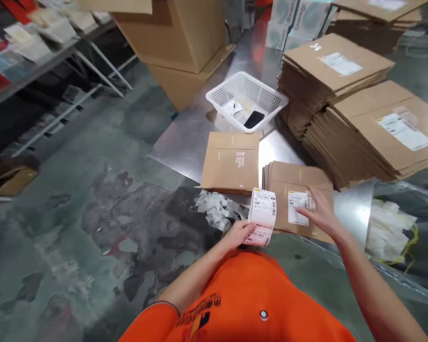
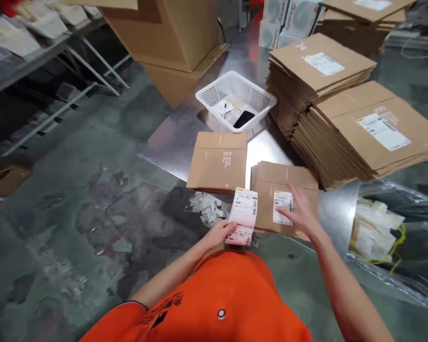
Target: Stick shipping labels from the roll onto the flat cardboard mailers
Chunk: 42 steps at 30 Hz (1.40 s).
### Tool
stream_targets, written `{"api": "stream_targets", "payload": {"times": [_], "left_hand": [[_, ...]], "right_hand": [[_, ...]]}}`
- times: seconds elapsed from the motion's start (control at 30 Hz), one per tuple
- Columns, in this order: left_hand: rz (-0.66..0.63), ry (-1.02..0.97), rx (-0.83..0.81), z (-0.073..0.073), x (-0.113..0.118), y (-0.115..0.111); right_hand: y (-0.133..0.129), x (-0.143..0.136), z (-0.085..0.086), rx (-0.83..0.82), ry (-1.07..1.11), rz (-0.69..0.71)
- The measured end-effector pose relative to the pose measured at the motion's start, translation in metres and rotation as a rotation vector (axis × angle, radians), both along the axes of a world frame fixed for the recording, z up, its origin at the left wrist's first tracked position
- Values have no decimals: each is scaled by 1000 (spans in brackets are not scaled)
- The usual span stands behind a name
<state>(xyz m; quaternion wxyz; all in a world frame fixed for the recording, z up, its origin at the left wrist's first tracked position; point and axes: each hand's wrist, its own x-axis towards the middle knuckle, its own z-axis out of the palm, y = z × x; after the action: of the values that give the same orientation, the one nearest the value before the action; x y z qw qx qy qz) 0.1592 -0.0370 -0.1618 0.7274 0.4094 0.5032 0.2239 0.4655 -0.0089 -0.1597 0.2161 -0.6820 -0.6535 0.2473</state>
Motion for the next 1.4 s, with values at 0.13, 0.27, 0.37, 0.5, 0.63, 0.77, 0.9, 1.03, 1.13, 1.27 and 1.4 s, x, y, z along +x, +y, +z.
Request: {"api": "stream_targets", "payload": {"times": [0.13, 0.27, 0.37, 0.5, 0.63, 0.77, 0.9, 1.03, 1.13, 1.27, 1.4], "left_hand": [[-42, 78, 63, 10, -13, -5], [5, 74, 227, 20, -38, -9], [8, 76, 277, 26, -63, -6], [144, 141, 218, 34, -84, 13], [394, 184, 294, 42, -76, 55], [476, 223, 254, 31, -66, 95], [502, 162, 95, 4, -74, 106], [460, 132, -69, -24, -93, 76], [353, 211, -188, -37, -111, 35], [339, 335, -52, -31, -135, 13], [587, 475, 165, -12, -149, 65]], "right_hand": [[47, -83, 34, -233, 537, 365], [74, -122, 38, -348, 626, 422], [83, -140, 39, -474, 702, 501], [84, -168, 50, -496, 691, 445], [86, -191, 59, -416, 590, 494], [110, -202, 49, -287, 474, 456], [169, -210, 28, -164, 347, 395], [234, -214, 15, 95, 4, 334], [258, -213, 13, 161, -301, 367], [250, -232, 8, 237, -326, 376], [199, -271, -8, 307, -317, 539]]}}
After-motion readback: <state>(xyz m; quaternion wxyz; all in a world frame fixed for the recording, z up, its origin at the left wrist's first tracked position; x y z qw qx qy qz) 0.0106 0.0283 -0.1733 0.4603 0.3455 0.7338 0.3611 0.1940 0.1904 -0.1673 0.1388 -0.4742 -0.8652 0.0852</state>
